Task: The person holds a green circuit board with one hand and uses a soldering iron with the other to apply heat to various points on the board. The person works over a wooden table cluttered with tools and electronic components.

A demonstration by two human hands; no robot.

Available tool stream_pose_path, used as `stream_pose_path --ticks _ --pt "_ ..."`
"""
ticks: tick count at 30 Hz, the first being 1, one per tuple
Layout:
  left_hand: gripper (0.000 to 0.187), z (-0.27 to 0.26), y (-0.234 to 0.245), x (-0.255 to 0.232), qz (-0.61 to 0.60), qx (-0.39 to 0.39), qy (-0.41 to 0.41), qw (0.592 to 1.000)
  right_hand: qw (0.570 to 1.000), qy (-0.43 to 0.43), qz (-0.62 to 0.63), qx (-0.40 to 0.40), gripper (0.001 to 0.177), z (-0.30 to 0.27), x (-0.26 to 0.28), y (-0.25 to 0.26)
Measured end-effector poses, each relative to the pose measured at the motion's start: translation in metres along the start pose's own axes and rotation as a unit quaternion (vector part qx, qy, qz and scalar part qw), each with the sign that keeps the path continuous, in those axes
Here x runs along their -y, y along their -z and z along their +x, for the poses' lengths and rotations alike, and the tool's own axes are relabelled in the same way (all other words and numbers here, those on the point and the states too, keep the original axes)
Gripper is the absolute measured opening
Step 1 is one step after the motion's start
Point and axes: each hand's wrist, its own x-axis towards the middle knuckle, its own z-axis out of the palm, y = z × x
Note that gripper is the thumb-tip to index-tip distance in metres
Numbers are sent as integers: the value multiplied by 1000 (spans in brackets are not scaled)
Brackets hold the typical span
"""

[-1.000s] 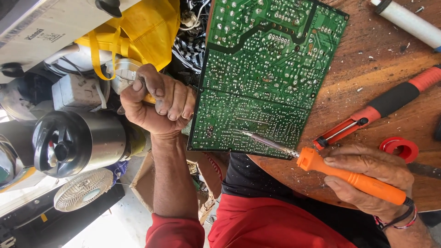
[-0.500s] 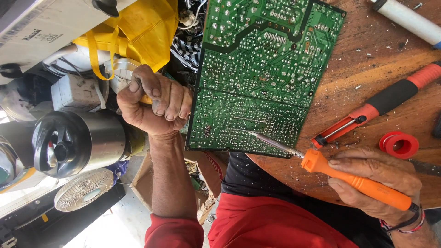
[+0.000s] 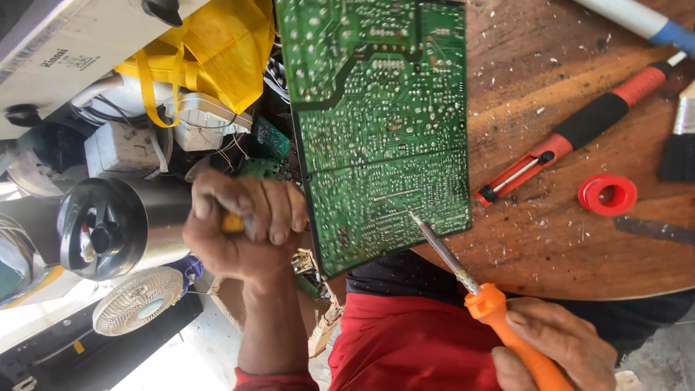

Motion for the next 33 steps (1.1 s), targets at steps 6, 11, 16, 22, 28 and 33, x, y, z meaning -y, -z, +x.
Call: stream_pose_path --ticks 6,11,16,22,28,33 --pt "25 -34 -34 -25 7 -11 8 1000 998 -18 -31 -49 29 -33 5 -2" --pt "23 -50 -50 -33 62 6 -12 998 999 18 15 -34 28 -46 -2 0" --pt "27 -50 -58 -36 52 4 3 999 995 -27 59 -82 24 -51 0 -10" --pt "25 -53 -59 -37 76 10 -1 997 996 -11 49 -74 26 -53 0 -10" --pt "28 -54 -59 -36 80 -7 10 997 996 -20 30 -77 22 -44 15 -7" --pt "27 -57 -60 -38 80 -4 4 997 998 52 44 -13 27 -33 15 3"
